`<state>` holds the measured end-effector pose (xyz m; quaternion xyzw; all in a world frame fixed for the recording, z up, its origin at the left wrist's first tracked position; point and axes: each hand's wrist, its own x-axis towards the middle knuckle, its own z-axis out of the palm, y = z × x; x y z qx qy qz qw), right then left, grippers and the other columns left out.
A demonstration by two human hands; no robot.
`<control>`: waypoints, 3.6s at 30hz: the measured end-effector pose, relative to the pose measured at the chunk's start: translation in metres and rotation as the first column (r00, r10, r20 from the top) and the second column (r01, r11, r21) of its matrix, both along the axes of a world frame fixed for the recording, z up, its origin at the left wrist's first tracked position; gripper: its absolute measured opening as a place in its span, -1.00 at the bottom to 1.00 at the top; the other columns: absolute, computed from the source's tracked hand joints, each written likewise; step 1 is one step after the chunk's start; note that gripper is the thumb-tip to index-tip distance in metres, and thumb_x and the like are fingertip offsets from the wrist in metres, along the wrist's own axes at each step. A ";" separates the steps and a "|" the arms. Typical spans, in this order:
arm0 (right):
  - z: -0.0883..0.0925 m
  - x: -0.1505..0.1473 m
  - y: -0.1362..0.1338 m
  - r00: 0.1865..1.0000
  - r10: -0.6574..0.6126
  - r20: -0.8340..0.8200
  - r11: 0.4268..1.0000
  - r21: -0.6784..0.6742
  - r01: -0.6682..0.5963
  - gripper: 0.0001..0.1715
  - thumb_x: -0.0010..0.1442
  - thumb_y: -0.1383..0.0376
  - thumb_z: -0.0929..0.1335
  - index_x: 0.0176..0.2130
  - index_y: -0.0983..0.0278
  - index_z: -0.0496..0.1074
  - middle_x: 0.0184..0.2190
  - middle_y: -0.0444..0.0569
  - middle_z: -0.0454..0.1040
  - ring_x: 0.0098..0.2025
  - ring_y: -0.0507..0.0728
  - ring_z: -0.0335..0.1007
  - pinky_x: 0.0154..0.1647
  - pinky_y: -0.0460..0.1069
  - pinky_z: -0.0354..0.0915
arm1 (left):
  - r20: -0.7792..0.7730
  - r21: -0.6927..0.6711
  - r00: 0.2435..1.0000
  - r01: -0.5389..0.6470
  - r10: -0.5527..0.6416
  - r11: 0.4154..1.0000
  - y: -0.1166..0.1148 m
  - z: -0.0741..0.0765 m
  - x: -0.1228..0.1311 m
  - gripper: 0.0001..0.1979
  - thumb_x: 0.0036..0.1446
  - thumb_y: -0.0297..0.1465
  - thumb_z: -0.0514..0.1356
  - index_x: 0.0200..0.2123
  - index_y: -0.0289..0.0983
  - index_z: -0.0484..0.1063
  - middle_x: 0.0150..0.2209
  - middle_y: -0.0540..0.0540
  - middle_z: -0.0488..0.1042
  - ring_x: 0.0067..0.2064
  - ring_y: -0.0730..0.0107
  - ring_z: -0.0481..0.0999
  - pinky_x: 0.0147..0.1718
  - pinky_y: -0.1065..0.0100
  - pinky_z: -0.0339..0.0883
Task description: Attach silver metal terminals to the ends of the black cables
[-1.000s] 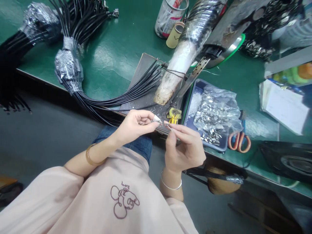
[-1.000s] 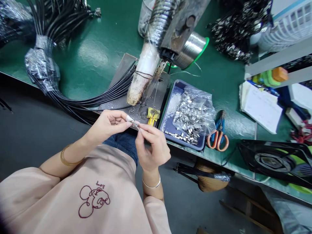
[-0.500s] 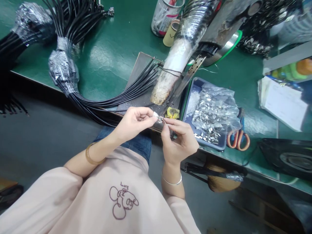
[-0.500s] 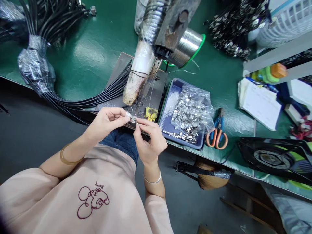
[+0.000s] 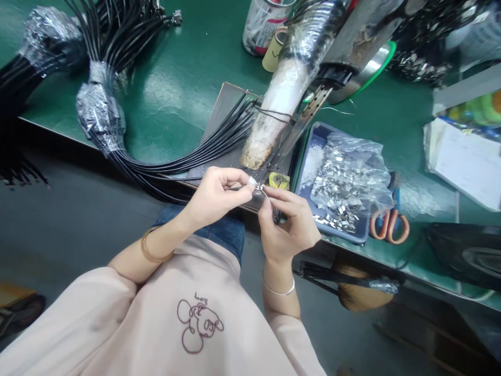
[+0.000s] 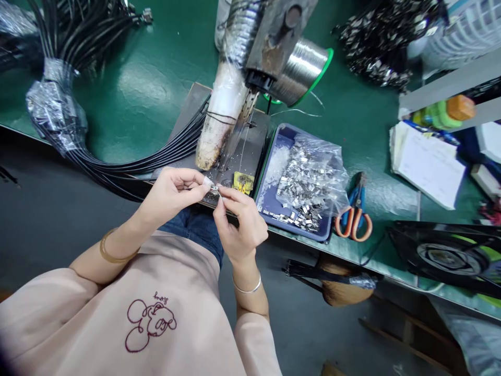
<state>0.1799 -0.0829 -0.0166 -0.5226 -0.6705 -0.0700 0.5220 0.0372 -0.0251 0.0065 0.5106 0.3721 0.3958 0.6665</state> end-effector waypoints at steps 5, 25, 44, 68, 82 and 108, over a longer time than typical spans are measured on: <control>0.001 -0.001 0.003 1.000 -0.018 0.007 1.000 -0.007 0.018 -0.81 0.19 0.47 0.44 -0.25 0.20 0.44 -0.27 -0.09 0.65 -0.23 0.09 0.63 -0.19 0.00 0.52 | -0.039 0.046 0.998 -0.049 0.050 0.998 0.000 -0.002 0.002 -0.88 0.00 -0.42 0.25 -0.51 -0.35 0.54 -0.60 0.04 0.33 -0.55 0.60 0.18 -0.56 0.48 0.06; 0.007 -0.003 0.004 0.999 -0.049 0.024 0.999 -0.009 0.049 -0.81 0.17 0.47 0.45 -0.28 0.19 0.46 -0.31 -0.13 0.65 -0.27 0.07 0.62 -0.20 -0.02 0.51 | -0.118 0.108 0.992 -0.031 0.043 0.994 -0.001 0.006 0.001 -0.87 0.03 -0.42 0.23 -0.49 -0.36 0.52 -0.61 0.08 0.24 -0.57 0.63 0.08 -0.61 0.50 -0.05; 0.009 -0.003 -0.001 0.997 -0.026 0.077 0.999 -0.017 0.027 -0.79 0.16 0.48 0.44 -0.29 0.19 0.41 -0.28 -0.10 0.66 -0.26 0.06 0.63 -0.21 -0.04 0.53 | -0.075 0.015 0.996 0.042 -0.041 0.999 0.004 0.004 -0.003 -0.89 0.01 -0.43 0.25 -0.50 -0.36 0.49 -0.65 0.13 0.10 -0.59 0.63 0.02 -0.60 0.47 -0.11; 0.027 -0.007 -0.003 0.996 -0.031 0.087 0.990 -0.131 0.043 -0.79 0.15 0.51 0.44 -0.30 0.21 0.43 -0.21 -0.05 0.66 -0.18 0.08 0.63 -0.12 -0.05 0.53 | -0.080 0.034 0.997 0.019 -0.017 0.999 0.004 0.008 -0.003 -0.85 0.06 -0.39 0.24 -0.46 -0.36 0.49 -0.65 0.13 0.11 -0.57 0.62 0.07 -0.58 0.49 -0.01; 0.031 0.003 -0.026 0.960 -0.193 -0.202 0.967 -0.207 0.151 -0.91 0.35 0.30 0.35 -0.24 0.22 0.48 -0.62 -0.28 0.36 -0.66 -0.07 0.29 -0.62 -0.12 0.14 | -0.083 0.009 0.990 0.113 -0.112 0.994 -0.008 0.005 -0.005 -0.86 0.05 -0.40 0.22 -0.48 -0.37 0.44 -0.61 0.02 0.39 -0.57 0.59 0.29 -0.54 0.50 0.22; 0.051 0.116 0.013 0.990 0.126 0.066 0.552 -0.834 -0.014 -0.42 0.04 -0.23 0.43 -0.50 0.22 0.52 -0.57 -0.10 0.52 -0.64 0.00 0.17 -0.60 -0.05 0.09 | 0.203 -0.178 0.906 0.406 -0.370 0.896 -0.004 0.000 -0.017 -0.81 -0.05 -0.34 0.42 -0.50 -0.36 0.57 -0.63 0.05 0.40 -0.61 0.66 0.20 -0.63 0.52 0.06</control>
